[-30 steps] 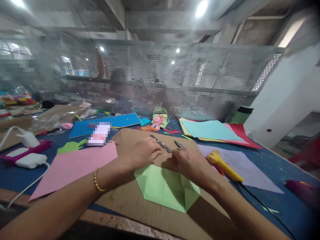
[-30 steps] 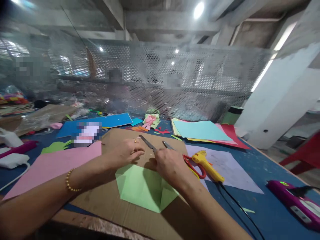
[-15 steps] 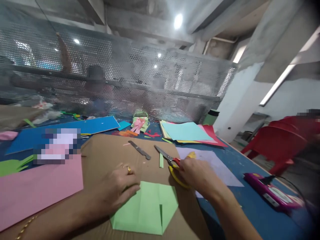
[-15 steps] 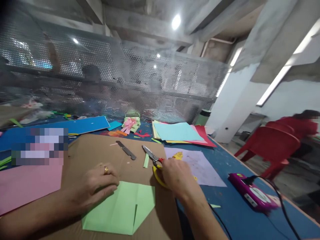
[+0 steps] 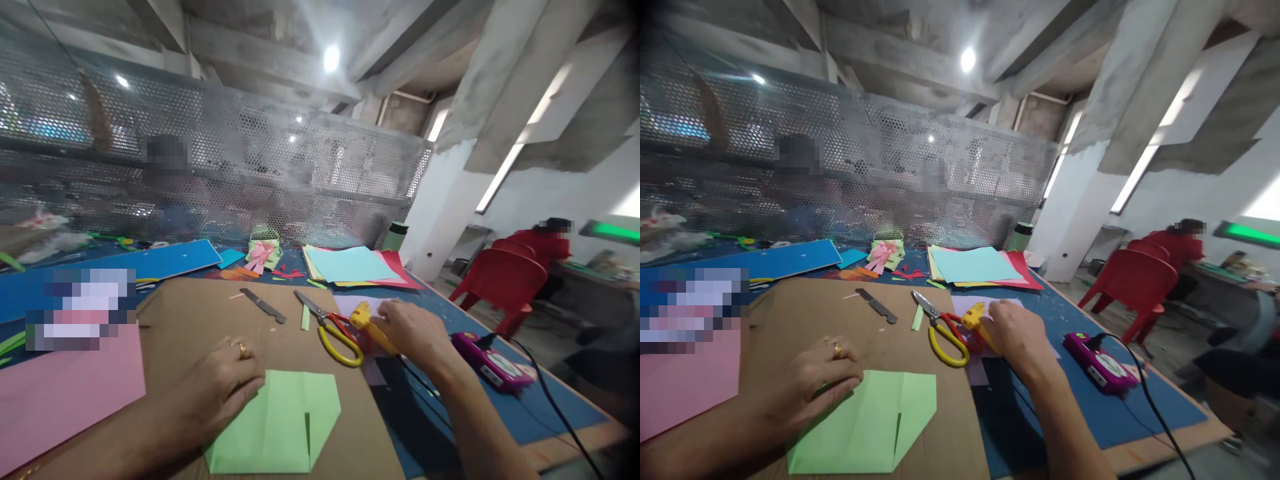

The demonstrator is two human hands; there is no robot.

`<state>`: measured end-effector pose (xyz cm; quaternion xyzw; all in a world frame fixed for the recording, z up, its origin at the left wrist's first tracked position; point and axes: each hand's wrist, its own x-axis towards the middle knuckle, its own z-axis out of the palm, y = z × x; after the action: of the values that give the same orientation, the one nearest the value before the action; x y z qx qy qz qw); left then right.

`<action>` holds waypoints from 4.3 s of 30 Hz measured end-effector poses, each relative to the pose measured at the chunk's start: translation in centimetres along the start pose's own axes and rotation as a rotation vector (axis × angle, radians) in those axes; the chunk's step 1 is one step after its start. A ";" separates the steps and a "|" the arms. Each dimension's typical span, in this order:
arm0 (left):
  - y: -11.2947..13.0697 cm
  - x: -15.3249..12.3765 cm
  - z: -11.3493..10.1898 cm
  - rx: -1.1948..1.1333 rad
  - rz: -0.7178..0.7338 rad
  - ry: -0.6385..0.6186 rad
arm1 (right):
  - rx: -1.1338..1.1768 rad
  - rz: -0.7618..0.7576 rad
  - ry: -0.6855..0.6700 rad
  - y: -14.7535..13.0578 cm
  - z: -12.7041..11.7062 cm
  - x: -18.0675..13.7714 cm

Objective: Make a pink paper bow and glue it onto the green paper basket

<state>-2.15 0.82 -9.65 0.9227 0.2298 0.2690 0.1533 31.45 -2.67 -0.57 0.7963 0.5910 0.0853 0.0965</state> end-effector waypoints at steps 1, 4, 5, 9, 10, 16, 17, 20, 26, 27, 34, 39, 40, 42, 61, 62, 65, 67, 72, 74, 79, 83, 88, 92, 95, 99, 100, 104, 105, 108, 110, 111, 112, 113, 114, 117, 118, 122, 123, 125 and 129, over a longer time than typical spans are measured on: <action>0.0 0.0 0.0 0.002 0.001 -0.003 | 0.003 0.010 -0.021 0.6 0.4 -0.1; 0.1 0.0 -0.1 -0.003 0.000 -0.012 | 0.019 -0.020 -0.062 1.5 1.8 -0.7; 0.2 0.0 -0.1 -0.005 -0.001 -0.014 | 0.024 -0.038 -0.063 1.6 2.1 -1.0; 0.0 0.0 -0.2 0.004 0.008 0.001 | 0.014 -0.038 -0.038 3.4 3.0 -1.5; -0.1 0.0 -0.1 0.010 0.013 0.008 | 0.005 -0.016 -0.029 4.2 3.1 -1.5; -0.1 0.1 -0.1 0.029 0.030 0.036 | -0.028 0.031 -0.026 7.9 3.8 -1.1; -0.1 0.2 -0.1 0.033 0.032 0.027 | -0.027 0.025 -0.024 7.9 3.7 -1.1; 0.0 0.2 -0.2 0.036 0.020 -0.007 | -0.018 0.018 0.045 6.3 2.6 -1.3; 0.3 0.1 -0.5 0.007 -0.023 -0.031 | 0.100 -0.335 0.059 -0.7 1.7 -0.9; 0.6 0.1 -0.7 0.000 -0.037 -0.044 | 0.099 -0.362 0.047 -1.6 1.9 -0.7; 1.8 0.3 -1.4 -0.009 -0.082 -0.089 | 0.018 -0.299 0.056 -3.0 2.5 2.2; 1.6 0.4 -1.3 0.034 -0.044 -0.090 | 0.035 -0.279 0.110 -3.3 2.5 5.0; 1.5 0.5 -1.3 0.045 -0.042 -0.091 | 0.046 -0.280 0.120 -3.4 2.6 5.5; 1.4 0.5 -1.3 0.064 -0.037 -0.085 | 0.073 -0.279 0.138 -3.5 3.0 6.1; 2.4 0.7 -3.7 0.118 -0.238 -0.242 | 0.610 -0.686 0.051 -8.8 3.1 -2.3; 2.4 0.7 -3.6 0.119 -0.245 -0.243 | 0.620 -0.684 0.043 -8.9 3.1 -2.4; 2.2 0.7 -3.2 0.106 -0.258 -0.254 | 0.651 -0.688 0.023 -9.0 3.3 -2.7; 1.9 0.7 -3.1 0.087 -0.267 -0.262 | 0.670 -0.698 0.014 -9.0 3.4 -2.8; 2.0 0.5 -3.2 0.020 -0.278 -0.258 | 0.730 -0.740 -0.018 -8.6 3.6 -2.7; 2.3 0.4 -3.3 -0.017 -0.283 -0.263 | 0.765 -0.757 -0.047 -8.4 3.5 -2.7; 2.4 0.5 -3.2 -0.078 -0.318 -0.237 | 0.853 -0.771 -0.142 -8.3 3.4 -3.2; 2.6 0.8 -3.5 -0.088 -0.302 -0.186 | 0.915 -0.772 -0.155 -8.5 2.8 -3.2; 4.0 1.2 -4.4 0.073 -0.062 0.123 | 1.000 -0.781 -0.158 -8.3 1.7 -3.1; 4.5 1.2 -4.3 0.133 0.102 0.263 | 1.108 -0.756 -0.217 -7.9 1.4 -3.3; 4.1 1.2 -3.7 0.141 0.185 0.308 | 1.192 -0.751 -0.290 -8.1 1.4 -3.4; 4.0 1.2 -3.3 0.148 0.258 0.309 | 1.265 -0.749 -0.448 -8.3 1.5 -3.5; 4.0 1.2 -3.3 0.145 0.270 0.302 | 1.272 -0.745 -0.477 -8.3 1.5 -3.5; 4.1 0.9 -3.2 0.128 0.293 0.288 | 1.282 -0.742 -0.523 -8.2 1.7 -3.5; 4.1 0.9 -3.2 0.127 0.291 0.286 | 1.279 -0.738 -0.521 -8.2 1.8 -3.5; 4.1 0.8 -3.2 0.112 0.281 0.289 | 1.269 -0.695 -0.498 -8.2 1.9 -3.2; 4.2 1.0 -3.4 0.101 0.260 0.291 | 1.266 -0.650 -0.465 -7.9 1.8 -2.8; 4.3 1.1 -3.5 0.102 0.250 0.293 | 1.263 -0.629 -0.441 -7.8 1.8 -2.6; 4.3 1.2 -3.6 0.109 0.249 0.300 | 1.257 -0.609 -0.414 -7.6 1.8 -2.4; 4.3 1.2 -3.7 0.120 0.252 0.304 | 1.250 -0.593 -0.384 -7.4 1.8 -2.2; 4.3 1.3 -3.8 0.132 0.266 0.308 | 1.242 -0.579 -0.353 -7.3 1.8 -1.9; 4.2 1.3 -3.9 0.171 0.318 0.283 | 1.214 -0.554 -0.266 -6.9 1.8 -1.5; 4.2 1.3 -3.8 0.183 0.328 0.266 | 1.205 -0.550 -0.242 -6.7 1.8 -1.4; 4.3 1.1 -3.6 0.251 0.336 0.229 | 1.174 -0.526 -0.147 -6.1 1.9 -1.1; 4.3 1.1 -3.6 0.276 0.337 0.222 | 1.167 -0.513 -0.118 -5.9 1.9 -1.0; 4.4 1.0 -3.5 0.336 0.325 0.189 | 1.150 -0.483 -0.054 -5.6 2.1 -0.8; 4.4 0.9 -3.5 0.421 0.303 0.126 | 1.110 -0.434 0.049 -5.2 2.3 -0.5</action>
<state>-1.97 -1.90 -4.72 0.9396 0.1492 0.2919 -0.0987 27.06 -1.79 -4.18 0.5865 0.6986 -0.2397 -0.3325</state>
